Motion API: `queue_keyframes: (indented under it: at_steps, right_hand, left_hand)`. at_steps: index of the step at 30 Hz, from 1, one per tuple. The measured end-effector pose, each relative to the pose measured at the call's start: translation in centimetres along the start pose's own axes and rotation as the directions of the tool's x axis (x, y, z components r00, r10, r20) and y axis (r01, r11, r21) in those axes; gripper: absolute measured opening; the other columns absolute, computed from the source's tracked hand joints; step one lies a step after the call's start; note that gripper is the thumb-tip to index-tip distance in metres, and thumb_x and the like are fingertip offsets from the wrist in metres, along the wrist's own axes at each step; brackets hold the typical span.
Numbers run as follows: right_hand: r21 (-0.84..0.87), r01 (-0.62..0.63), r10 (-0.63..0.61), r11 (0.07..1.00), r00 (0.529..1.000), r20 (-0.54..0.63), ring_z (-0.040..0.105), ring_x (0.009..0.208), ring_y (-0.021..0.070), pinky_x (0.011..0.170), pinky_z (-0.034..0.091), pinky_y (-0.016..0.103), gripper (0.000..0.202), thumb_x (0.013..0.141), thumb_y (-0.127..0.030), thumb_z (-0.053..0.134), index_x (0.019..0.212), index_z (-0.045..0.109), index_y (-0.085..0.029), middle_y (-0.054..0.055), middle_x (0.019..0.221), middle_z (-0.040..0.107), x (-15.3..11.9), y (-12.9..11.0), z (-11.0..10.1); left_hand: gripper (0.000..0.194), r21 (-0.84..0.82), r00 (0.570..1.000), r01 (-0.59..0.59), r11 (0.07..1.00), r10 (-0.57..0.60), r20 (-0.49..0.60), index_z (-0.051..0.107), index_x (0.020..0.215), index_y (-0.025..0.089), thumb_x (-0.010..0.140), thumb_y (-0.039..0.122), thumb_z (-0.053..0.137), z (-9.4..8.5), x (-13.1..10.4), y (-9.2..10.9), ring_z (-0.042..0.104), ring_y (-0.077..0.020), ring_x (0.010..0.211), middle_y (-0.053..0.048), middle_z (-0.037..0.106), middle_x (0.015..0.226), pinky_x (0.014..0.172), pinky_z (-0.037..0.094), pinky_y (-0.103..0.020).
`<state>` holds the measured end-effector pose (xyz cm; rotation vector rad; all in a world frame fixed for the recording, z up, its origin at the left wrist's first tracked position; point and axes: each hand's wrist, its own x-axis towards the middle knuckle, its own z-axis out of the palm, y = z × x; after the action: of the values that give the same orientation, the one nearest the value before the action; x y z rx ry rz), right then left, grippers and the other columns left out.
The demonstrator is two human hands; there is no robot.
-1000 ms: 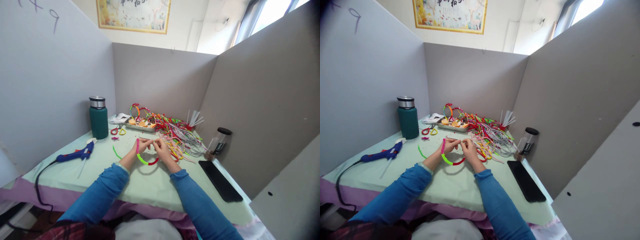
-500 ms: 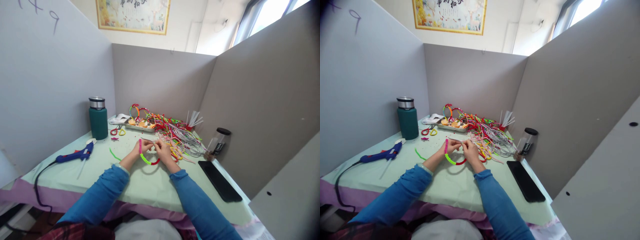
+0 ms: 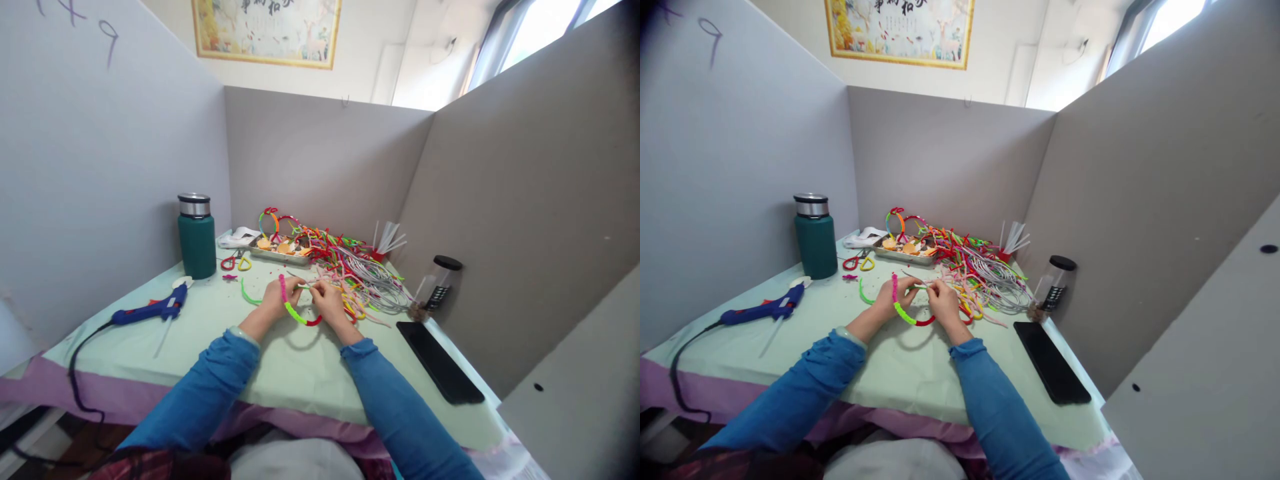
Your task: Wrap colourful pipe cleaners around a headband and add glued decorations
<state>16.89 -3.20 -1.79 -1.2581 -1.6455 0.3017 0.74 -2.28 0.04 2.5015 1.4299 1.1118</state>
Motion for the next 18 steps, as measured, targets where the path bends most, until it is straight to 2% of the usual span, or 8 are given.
queue_keyframes:
  at_steps: [3, 7, 10, 13, 15, 18]
  right_hand:
    - [-0.007, -0.010, 0.011, 1.000, 1.000, 0.008, 0.051, 0.057, 0.0141, 0.055, 0.034, 0.024, 0.014, 0.074, -0.026, 0.050, 0.064, 0.058, -0.020, -0.001, 0.061, 0.061, 0.1, -0.2, -0.2]
    - [0.013, -0.049, 0.049, 0.999, 0.999, 0.003, 0.051, 0.057, 0.0143, 0.055, 0.034, 0.024, 0.013, 0.072, -0.026, 0.051, 0.062, 0.058, -0.020, -0.002, 0.059, 0.060, 0.2, -0.1, -0.2]
    - [0.048, -0.090, 0.090, 0.995, 0.996, 0.015, 0.051, 0.055, 0.0138, 0.053, 0.035, 0.023, 0.013, 0.071, -0.026, 0.051, 0.062, 0.057, -0.020, -0.002, 0.055, 0.059, 0.3, 0.3, 0.1]
    - [0.107, -0.108, 0.100, 0.988, 0.992, 0.081, 0.052, 0.052, 0.0128, 0.052, 0.035, 0.022, 0.013, 0.071, -0.026, 0.051, 0.063, 0.058, -0.019, -0.003, 0.053, 0.058, 0.4, 0.8, 0.4]
    - [0.139, -0.111, 0.097, 0.984, 0.990, 0.103, 0.052, 0.051, 0.0124, 0.051, 0.036, 0.022, 0.012, 0.071, -0.025, 0.050, 0.063, 0.057, -0.019, -0.003, 0.053, 0.058, 0.5, 1.0, 0.5]
    - [0.175, -0.104, 0.093, 0.979, 0.993, 0.066, 0.053, 0.051, 0.0125, 0.052, 0.037, 0.022, 0.012, 0.072, -0.026, 0.050, 0.065, 0.056, -0.019, -0.003, 0.053, 0.058, 0.5, 1.0, 0.3]
  left_hand:
    - [0.026, 0.171, 0.997, -0.060, 0.983, 0.066, -0.029, 0.068, 0.095, 0.022, 0.085, 0.026, 0.045, -0.4, -0.1, 0.0, 0.058, -0.0184, 0.083, -0.007, 0.067, 0.095, 0.069, 0.039, -0.027]
    - [0.027, 0.284, 0.990, -0.110, 0.953, 0.130, -0.052, 0.068, 0.088, 0.021, 0.087, 0.027, 0.042, -0.4, 0.2, -0.1, 0.054, -0.0185, 0.079, -0.007, 0.062, 0.088, 0.064, 0.036, -0.028]
    - [0.026, 0.332, 0.976, -0.150, 0.931, 0.194, -0.103, 0.069, 0.084, 0.021, 0.086, 0.025, 0.043, -0.4, 0.4, -0.1, 0.051, -0.0198, 0.084, -0.008, 0.059, 0.088, 0.067, 0.035, -0.029]
    - [0.024, 0.363, 0.959, -0.156, 0.919, 0.229, -0.167, 0.071, 0.081, 0.021, 0.084, 0.025, 0.047, -0.8, 0.6, 0.0, 0.047, -0.0229, 0.087, -0.010, 0.057, 0.088, 0.074, 0.034, -0.034]
    - [0.024, 0.370, 0.956, -0.140, 0.919, 0.222, -0.191, 0.072, 0.083, 0.022, 0.083, 0.026, 0.049, -1.1, 0.5, 0.2, 0.046, -0.0246, 0.087, -0.011, 0.056, 0.083, 0.077, 0.032, -0.038]
    - [0.025, 0.352, 0.953, -0.144, 0.925, 0.226, -0.202, 0.070, 0.099, 0.023, 0.081, 0.029, 0.053, -1.6, 0.4, 0.7, 0.045, -0.0261, 0.089, -0.011, 0.058, 0.084, 0.081, 0.030, -0.041]
